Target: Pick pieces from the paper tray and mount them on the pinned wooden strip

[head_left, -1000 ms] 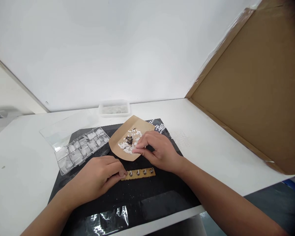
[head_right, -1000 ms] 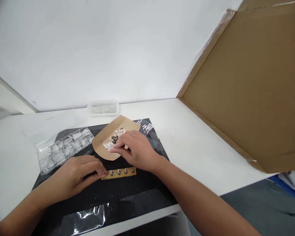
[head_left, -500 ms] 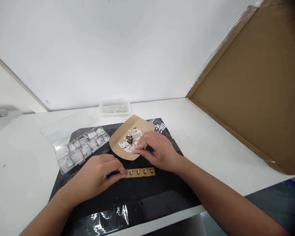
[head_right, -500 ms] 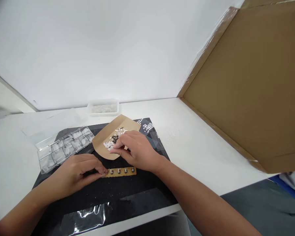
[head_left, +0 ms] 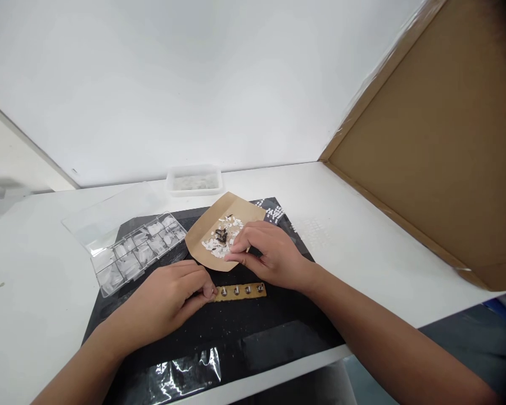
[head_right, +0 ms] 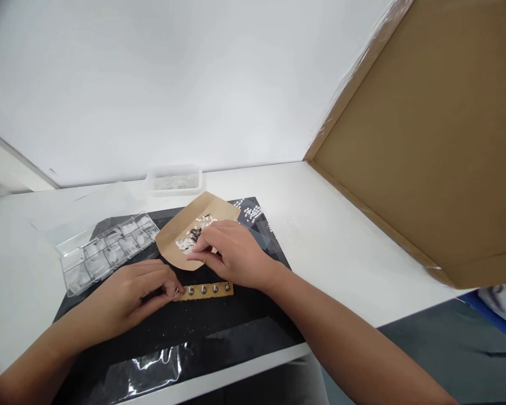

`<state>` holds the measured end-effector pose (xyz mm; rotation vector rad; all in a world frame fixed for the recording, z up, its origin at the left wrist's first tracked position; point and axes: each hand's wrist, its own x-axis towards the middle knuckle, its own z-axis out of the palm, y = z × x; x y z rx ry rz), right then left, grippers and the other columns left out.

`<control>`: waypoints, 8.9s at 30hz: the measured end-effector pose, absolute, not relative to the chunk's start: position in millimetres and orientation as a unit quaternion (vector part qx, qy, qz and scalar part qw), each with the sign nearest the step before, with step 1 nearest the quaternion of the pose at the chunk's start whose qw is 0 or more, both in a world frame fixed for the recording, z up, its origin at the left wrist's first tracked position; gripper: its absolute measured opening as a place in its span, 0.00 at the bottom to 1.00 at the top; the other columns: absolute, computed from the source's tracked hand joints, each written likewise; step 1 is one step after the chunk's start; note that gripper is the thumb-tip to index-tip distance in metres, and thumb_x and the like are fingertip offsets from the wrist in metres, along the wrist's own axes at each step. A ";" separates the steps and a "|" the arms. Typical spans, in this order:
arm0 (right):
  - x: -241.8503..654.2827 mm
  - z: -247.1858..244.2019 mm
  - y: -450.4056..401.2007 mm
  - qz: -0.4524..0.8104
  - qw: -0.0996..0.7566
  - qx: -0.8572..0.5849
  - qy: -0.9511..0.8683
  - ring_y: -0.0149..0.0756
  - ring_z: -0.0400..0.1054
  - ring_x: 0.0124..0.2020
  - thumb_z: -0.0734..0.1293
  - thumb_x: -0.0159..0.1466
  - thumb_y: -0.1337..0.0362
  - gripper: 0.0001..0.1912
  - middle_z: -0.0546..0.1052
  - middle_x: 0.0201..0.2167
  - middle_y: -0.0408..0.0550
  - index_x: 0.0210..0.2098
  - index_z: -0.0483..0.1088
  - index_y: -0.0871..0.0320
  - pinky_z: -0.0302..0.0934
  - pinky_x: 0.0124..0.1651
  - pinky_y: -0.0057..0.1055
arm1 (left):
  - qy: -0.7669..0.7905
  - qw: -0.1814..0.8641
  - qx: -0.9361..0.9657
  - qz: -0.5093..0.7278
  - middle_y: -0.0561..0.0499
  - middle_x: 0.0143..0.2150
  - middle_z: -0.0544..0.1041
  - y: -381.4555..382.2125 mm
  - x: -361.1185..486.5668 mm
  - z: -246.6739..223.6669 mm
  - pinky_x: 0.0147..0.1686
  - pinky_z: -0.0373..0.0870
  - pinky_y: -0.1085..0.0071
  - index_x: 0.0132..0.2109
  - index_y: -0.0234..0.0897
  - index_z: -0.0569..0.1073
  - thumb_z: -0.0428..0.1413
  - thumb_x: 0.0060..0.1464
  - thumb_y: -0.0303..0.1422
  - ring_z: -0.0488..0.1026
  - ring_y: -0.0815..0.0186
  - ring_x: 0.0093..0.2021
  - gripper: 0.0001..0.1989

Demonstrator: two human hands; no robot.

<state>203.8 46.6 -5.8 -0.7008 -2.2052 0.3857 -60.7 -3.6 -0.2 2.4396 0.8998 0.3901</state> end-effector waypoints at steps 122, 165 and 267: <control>211.9 6.1 43.3 0.046 0.346 -0.310 -0.885 0.32 0.69 0.35 0.67 0.74 0.59 0.09 0.75 0.40 0.47 0.43 0.78 0.55 0.60 0.42 0.33 | 0.396 0.183 0.867 0.240 0.50 0.38 0.71 -4.1 -59.6 11.9 0.36 0.71 0.68 0.41 0.40 0.66 0.48 0.71 0.29 0.69 0.64 0.38 0.06; 211.7 0.7 53.7 0.217 0.439 -0.505 -0.711 0.34 0.69 0.29 0.66 0.72 0.51 0.16 0.80 0.30 0.46 0.39 0.82 0.55 0.60 0.31 0.32 | 0.477 -0.022 0.779 0.405 0.55 0.42 0.87 -2.1 -49.8 28.2 0.41 0.80 0.65 0.44 0.45 0.85 0.60 0.67 0.38 0.85 0.61 0.40 0.08; 252.1 -30.2 -12.5 0.057 0.207 -0.514 -0.830 0.39 0.76 0.42 0.62 0.75 0.59 0.13 0.79 0.44 0.49 0.48 0.79 0.52 0.70 0.41 0.34 | 0.334 0.202 0.906 0.163 0.48 0.43 0.79 -3.1 -77.2 -2.0 0.41 0.75 0.67 0.46 0.41 0.74 0.63 0.60 0.34 0.75 0.58 0.48 0.09</control>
